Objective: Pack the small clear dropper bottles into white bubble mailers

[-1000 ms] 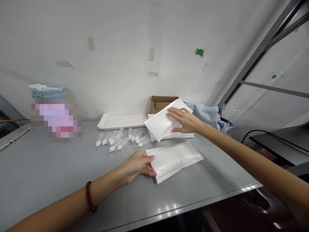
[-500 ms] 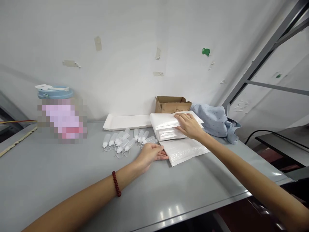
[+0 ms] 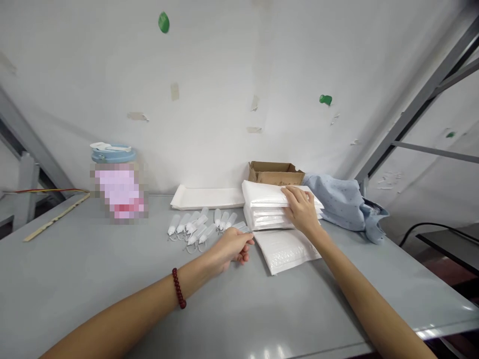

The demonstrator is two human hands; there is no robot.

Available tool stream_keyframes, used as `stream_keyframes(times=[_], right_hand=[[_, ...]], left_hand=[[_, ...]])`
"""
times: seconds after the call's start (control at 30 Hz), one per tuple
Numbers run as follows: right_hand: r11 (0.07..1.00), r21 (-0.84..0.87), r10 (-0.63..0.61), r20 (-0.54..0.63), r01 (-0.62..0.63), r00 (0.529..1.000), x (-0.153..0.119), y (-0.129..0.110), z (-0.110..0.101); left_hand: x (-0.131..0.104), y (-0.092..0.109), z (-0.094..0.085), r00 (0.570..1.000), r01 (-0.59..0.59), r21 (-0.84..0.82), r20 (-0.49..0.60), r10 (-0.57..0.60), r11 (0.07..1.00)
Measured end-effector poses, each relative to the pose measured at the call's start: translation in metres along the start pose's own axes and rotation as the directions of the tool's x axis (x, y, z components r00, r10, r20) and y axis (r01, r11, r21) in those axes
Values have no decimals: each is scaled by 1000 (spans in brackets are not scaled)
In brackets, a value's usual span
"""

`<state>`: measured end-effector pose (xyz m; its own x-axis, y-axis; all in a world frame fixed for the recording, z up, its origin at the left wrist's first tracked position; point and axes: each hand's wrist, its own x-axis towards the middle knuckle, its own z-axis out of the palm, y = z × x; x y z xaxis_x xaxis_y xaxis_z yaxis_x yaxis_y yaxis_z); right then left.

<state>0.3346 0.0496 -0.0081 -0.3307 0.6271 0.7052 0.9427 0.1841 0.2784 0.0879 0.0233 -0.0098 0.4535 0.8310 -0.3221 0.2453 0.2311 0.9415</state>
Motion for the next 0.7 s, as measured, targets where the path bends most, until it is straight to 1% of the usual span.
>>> stream_keyframes(times=[0.07,0.13,0.17,0.23,0.27,0.3,0.37,0.43,0.5,0.6,0.7], right_hand=[[1000,-3,6,-38,-6,999,-3,5,-1],[998,-60,24,-84,-29,996,-5,11,-2],[996,-78,38,-81,-44,996,-6,13,-2],[993,-99,64,-47,-69,997,-6,14,-4],[992,-100,74,-25,-76,997,-6,13,-5],[992,-98,80,-7,-80,997,-6,11,-6],[993,-89,86,17,-84,996,-5,7,-10],[994,-75,83,39,-80,996,-4,2,-13],[996,-57,79,64,-75,995,-4,-1,-14],[997,-24,69,80,-67,994,-5,-4,-14],[998,8,57,63,-58,996,-6,-3,-12]], left_hand=[[5,14,-20,995,-55,122,-73,65,991],[12,27,-48,969,-115,264,-181,166,958],[16,32,-64,943,-135,344,-242,227,929],[25,35,-95,872,-140,514,-341,351,846],[30,33,-109,843,-133,592,-354,405,795],[34,29,-122,828,-125,660,-342,444,741],[42,20,-141,824,-107,765,-289,487,635],[48,11,-151,822,-89,836,-246,514,542],[50,5,-156,816,-75,886,-209,539,458],[53,2,-157,806,-81,939,-136,576,335],[55,1,-156,796,-115,970,-39,604,214]])
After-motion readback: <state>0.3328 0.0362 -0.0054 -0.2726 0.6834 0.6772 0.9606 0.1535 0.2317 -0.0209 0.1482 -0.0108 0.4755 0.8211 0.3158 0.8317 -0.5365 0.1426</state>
